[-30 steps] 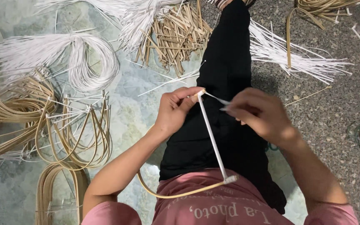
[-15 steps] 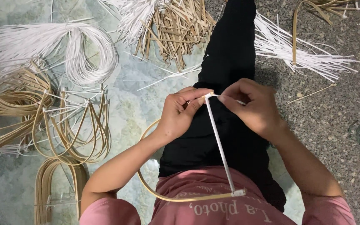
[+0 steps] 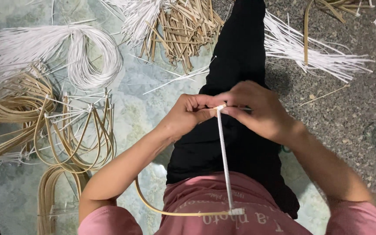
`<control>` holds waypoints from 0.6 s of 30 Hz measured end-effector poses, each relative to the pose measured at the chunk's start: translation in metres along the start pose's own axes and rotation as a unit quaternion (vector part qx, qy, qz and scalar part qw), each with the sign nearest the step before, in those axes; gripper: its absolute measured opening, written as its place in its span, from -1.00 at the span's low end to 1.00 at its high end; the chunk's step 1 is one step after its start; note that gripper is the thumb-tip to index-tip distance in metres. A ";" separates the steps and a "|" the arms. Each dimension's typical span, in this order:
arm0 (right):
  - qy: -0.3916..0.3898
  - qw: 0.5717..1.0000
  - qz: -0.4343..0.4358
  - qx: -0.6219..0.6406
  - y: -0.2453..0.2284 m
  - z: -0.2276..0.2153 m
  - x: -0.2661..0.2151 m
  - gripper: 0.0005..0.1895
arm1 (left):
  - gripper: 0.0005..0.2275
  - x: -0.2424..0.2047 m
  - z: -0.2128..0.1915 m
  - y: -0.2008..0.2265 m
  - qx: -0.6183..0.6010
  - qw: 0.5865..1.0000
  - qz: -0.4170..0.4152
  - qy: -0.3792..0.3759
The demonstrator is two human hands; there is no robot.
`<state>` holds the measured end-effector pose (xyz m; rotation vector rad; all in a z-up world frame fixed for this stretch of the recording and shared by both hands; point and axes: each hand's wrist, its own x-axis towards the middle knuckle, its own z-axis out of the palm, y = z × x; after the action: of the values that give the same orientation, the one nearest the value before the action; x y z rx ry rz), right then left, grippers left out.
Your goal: Wrapping white plastic strips around bamboo arch frames to secure components.
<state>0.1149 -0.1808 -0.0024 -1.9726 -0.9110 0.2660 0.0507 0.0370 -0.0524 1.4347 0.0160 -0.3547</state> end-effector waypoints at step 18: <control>-0.051 0.978 -0.124 0.157 0.008 -0.052 0.007 -0.72 | -0.85 0.011 0.005 -0.045 -0.007 0.993 0.024 0.115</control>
<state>0.1509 -0.2123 0.0209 -1.5501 -1.0973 0.3478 0.0492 0.0258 -0.0977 1.4532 0.1698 -0.1480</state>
